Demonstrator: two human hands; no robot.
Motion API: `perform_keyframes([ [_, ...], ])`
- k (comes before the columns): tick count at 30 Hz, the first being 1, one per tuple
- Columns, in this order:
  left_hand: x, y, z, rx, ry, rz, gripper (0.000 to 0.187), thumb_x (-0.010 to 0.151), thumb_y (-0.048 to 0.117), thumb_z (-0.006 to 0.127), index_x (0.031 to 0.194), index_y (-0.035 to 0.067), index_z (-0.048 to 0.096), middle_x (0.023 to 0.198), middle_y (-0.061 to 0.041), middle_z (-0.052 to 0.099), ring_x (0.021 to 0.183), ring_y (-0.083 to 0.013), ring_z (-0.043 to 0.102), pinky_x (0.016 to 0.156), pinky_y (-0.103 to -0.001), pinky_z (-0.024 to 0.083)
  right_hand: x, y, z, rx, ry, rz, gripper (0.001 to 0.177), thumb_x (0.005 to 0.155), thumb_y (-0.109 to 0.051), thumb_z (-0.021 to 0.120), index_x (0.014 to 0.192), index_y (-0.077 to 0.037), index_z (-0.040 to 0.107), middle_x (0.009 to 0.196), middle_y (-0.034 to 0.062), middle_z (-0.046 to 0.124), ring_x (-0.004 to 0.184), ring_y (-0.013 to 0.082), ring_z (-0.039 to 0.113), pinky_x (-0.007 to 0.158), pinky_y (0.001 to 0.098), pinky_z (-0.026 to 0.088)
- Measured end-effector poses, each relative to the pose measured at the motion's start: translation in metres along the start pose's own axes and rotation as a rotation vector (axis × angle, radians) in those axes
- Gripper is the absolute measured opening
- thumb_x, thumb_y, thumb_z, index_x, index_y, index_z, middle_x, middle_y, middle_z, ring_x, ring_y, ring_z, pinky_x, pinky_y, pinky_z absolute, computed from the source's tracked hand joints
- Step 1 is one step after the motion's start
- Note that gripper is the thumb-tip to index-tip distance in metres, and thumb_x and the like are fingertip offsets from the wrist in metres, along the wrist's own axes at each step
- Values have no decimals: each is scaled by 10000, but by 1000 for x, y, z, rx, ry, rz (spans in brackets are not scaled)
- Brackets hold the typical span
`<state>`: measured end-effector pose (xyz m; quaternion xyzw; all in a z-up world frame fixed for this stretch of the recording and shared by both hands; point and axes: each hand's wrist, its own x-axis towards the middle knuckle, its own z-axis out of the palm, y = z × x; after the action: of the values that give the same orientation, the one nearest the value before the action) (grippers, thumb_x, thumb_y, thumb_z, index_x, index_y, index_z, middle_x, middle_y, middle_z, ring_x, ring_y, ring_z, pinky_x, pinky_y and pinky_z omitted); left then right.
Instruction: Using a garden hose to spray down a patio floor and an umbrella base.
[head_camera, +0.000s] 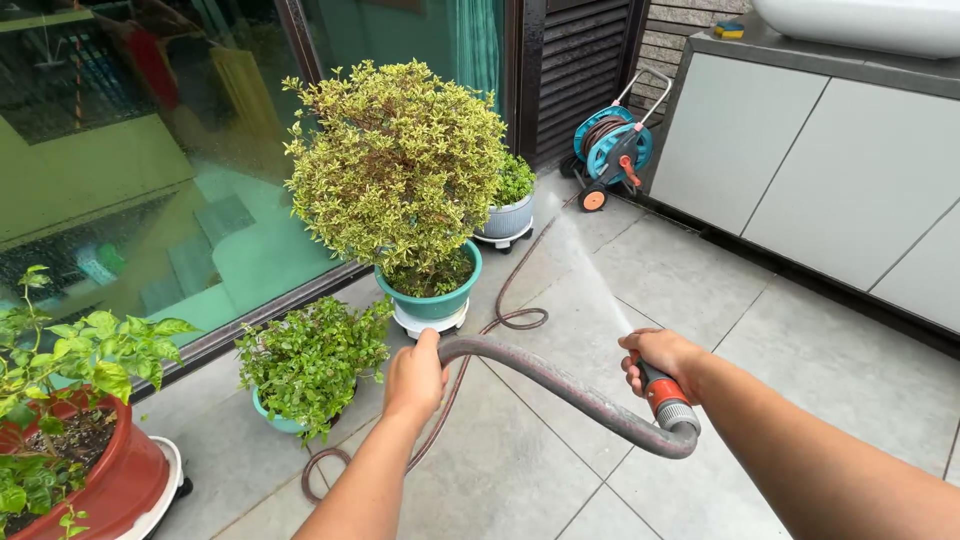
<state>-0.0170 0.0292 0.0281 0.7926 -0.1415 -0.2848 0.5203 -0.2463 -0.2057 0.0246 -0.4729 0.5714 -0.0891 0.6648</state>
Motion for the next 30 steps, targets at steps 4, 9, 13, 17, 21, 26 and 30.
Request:
perform_keyframes([
  [4,-1,0,-5,13,11,-16,635,885,489,402,500,1,536,481,-130,537,455,-256,556,522,-421,438,2,4,1,7,3,2,218,1036,-169,509,1239,-91,530,720,64,517,539,155,491,461,314,494],
  [9,-1,-2,-9,-4,36,-25,626,876,479,411,503,-8,537,480,-129,535,452,-260,554,510,-431,434,2,5,2,51,21,-19,168,1043,-167,504,1175,-64,514,713,67,515,539,160,494,462,325,500],
  [13,-3,-5,-12,-35,61,-56,591,870,477,423,531,8,543,506,-98,569,466,-241,564,506,-439,441,6,9,3,47,17,-9,193,1057,-183,506,1147,-16,469,723,72,520,544,165,505,462,326,509],
  [17,-7,-7,-11,-22,5,-27,617,890,489,400,533,3,529,504,-122,536,456,-244,541,503,-432,419,-7,5,10,0,-35,-10,213,1038,-174,507,1204,-42,534,729,69,527,537,151,498,454,309,503],
  [21,1,-18,-5,43,27,37,646,871,505,405,500,-2,556,481,-113,559,452,-222,562,512,-399,425,-15,2,13,-40,-50,-26,234,1024,-157,512,1241,-82,554,730,69,537,530,142,492,448,301,495],
  [26,-5,-11,-13,-65,4,-28,604,890,479,407,518,17,524,488,-101,517,441,-230,518,480,-421,406,-16,1,10,5,13,-54,196,1039,-158,495,1211,-66,513,730,72,525,534,153,499,455,316,506],
  [30,-3,-8,-18,-53,18,-32,619,887,478,403,507,5,528,477,-108,525,433,-236,525,479,-418,411,-6,9,6,54,54,-46,178,1053,-169,491,1172,-37,481,725,81,522,534,168,508,456,325,511],
])
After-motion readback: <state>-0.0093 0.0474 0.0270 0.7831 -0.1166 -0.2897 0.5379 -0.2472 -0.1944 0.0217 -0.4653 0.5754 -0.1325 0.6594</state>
